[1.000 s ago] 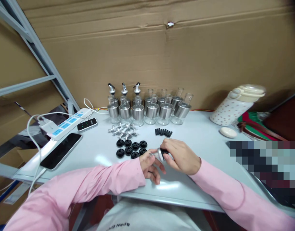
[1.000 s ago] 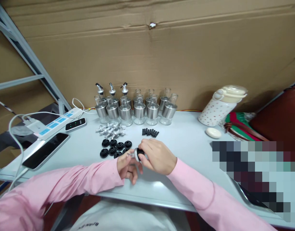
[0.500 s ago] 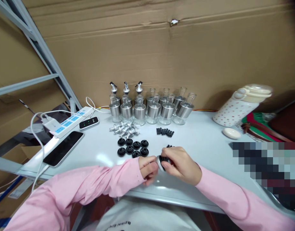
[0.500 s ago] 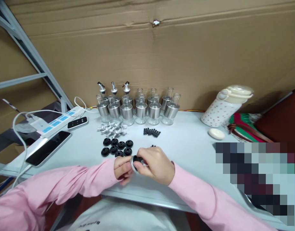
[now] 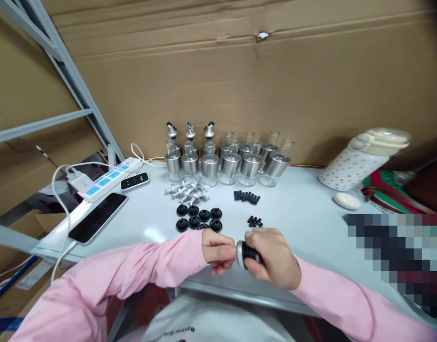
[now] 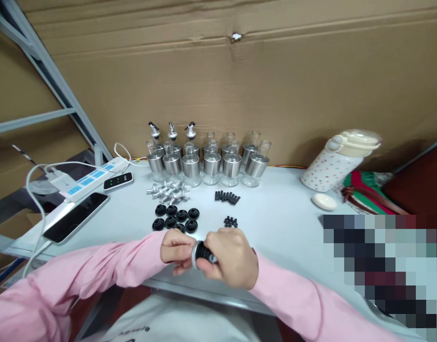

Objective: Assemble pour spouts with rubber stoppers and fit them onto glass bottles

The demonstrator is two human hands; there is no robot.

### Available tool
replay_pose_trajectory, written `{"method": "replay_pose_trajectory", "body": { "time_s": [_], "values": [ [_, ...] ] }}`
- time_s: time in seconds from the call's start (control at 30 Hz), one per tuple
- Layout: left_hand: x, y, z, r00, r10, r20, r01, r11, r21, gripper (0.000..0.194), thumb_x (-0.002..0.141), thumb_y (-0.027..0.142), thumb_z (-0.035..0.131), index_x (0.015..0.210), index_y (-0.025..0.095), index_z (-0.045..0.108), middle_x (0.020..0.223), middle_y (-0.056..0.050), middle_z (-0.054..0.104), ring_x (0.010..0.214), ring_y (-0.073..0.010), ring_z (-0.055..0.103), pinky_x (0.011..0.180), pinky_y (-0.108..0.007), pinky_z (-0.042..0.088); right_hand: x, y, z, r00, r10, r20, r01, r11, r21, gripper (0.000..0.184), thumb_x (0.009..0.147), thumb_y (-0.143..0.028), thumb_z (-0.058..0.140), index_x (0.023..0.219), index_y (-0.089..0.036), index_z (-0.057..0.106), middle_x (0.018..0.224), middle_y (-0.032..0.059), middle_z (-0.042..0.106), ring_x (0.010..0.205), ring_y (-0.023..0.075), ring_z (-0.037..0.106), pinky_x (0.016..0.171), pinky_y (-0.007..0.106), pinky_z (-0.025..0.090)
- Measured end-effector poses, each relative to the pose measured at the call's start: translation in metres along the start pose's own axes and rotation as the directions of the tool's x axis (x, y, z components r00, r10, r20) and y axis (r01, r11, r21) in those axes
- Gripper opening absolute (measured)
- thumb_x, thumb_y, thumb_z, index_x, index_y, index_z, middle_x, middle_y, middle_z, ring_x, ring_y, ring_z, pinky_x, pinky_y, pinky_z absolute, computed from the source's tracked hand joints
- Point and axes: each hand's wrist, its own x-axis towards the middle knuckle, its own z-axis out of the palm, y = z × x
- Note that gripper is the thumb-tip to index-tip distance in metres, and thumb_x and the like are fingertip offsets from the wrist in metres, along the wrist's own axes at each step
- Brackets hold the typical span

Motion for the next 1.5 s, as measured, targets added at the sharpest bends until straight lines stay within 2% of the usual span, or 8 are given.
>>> {"method": "replay_pose_trajectory", "body": {
  "time_s": [0.37,0.6,0.87,0.97,1.1,1.2,1.33,1.5],
  "values": [
    [-0.032,-0.008,0.002,0.958,-0.233,0.167,0.262,0.948,-0.179,0.047,0.069,0.057,0.061,0.057,0.013,0.05,0.04,0.005,0.04,0.034,-0.0049,0.036,0.035,-0.02,0.025,-0.001,-0.02,-0.007,0.946,-0.302,0.122,0.311,0.948,-0.062,0.052,0.095,-0.028,0.017,0.054,-0.017,0.046,0.043,0.0002,0.041,0.041,0.0122,0.034,0.044,0.027,0.026],
    [-0.041,0.0,0.012,0.915,-0.316,0.252,0.393,0.842,-0.371,0.043,0.071,0.05,0.064,0.059,0.011,0.051,0.039,0.006,0.037,0.034,-0.0043,0.033,0.035,-0.019,0.024,-0.002,-0.03,-0.027,0.893,-0.395,0.215,0.425,0.898,-0.117,0.031,0.089,-0.021,0.038,0.065,-0.014,0.057,0.051,0.001,0.049,0.043,0.0123,0.041,0.042,0.029,0.026],
    [-0.042,0.002,0.015,0.88,-0.267,0.392,0.45,0.733,-0.511,0.041,0.073,0.045,0.063,0.056,0.013,0.045,0.038,0.007,0.03,0.032,-0.0033,0.025,0.032,-0.02,0.015,0.0,-0.024,-0.031,0.8,-0.565,0.202,0.596,0.786,-0.163,0.026,0.086,-0.025,0.046,0.067,-0.016,0.061,0.053,0.0013,0.051,0.044,0.0117,0.045,0.038,0.029,0.031],
    [-0.047,0.003,0.018,0.893,-0.283,0.349,0.433,0.752,-0.496,0.043,0.073,0.049,0.061,0.057,0.014,0.043,0.039,0.008,0.028,0.032,-0.003,0.023,0.032,-0.019,0.016,0.002,-0.031,-0.036,0.859,-0.442,0.258,0.493,0.849,-0.19,0.026,0.087,-0.024,0.043,0.072,-0.016,0.061,0.056,0.0022,0.056,0.049,0.0132,0.05,0.043,0.031,0.036],
    [-0.054,0.002,0.021,0.968,-0.221,0.121,0.246,0.935,-0.256,0.047,0.074,0.058,0.054,0.059,0.015,0.043,0.041,0.008,0.028,0.032,-0.0037,0.026,0.031,-0.018,0.021,0.004,-0.036,-0.035,0.912,-0.342,0.227,0.372,0.923,-0.104,0.019,0.086,-0.021,0.044,0.074,-0.014,0.058,0.05,-0.0004,0.052,0.044,0.0118,0.044,0.043,0.03,0.034],
    [-0.052,-0.005,0.014,0.998,-0.066,-0.01,0.066,0.985,0.161,0.05,0.08,0.062,0.04,0.06,0.016,0.043,0.043,0.006,0.03,0.033,-0.0058,0.03,0.032,-0.02,0.021,0.001,-0.026,-0.03,0.937,-0.311,0.16,0.323,0.945,-0.057,0.016,0.084,-0.021,0.043,0.074,-0.015,0.054,0.046,-0.0023,0.049,0.041,0.0101,0.039,0.042,0.027,0.03],
    [-0.048,-0.007,-0.019,0.942,0.313,-0.123,-0.127,0.668,0.733,0.055,0.087,0.058,0.022,0.071,0.016,0.053,0.054,0.001,0.043,0.047,-0.0085,0.041,0.047,-0.02,0.032,-0.004,-0.004,-0.034,0.995,-0.028,0.096,0.029,1.0,-0.003,0.022,0.085,-0.023,0.039,0.065,-0.018,0.047,0.042,-0.0044,0.044,0.039,0.0081,0.038,0.042,0.023,0.032],
    [-0.034,0.004,-0.095,0.8,0.493,-0.344,0.246,0.253,0.936,0.039,0.09,0.045,0.031,0.09,0.016,0.058,0.078,-0.003,0.058,0.069,-0.0124,0.054,0.064,-0.022,0.041,-0.006,0.01,-0.034,0.936,0.244,0.254,-0.246,0.969,-0.025,0.01,0.082,-0.021,0.046,0.079,-0.017,0.055,0.06,-0.0008,0.058,0.051,0.0092,0.054,0.048,0.02,0.043]
  ]
}}
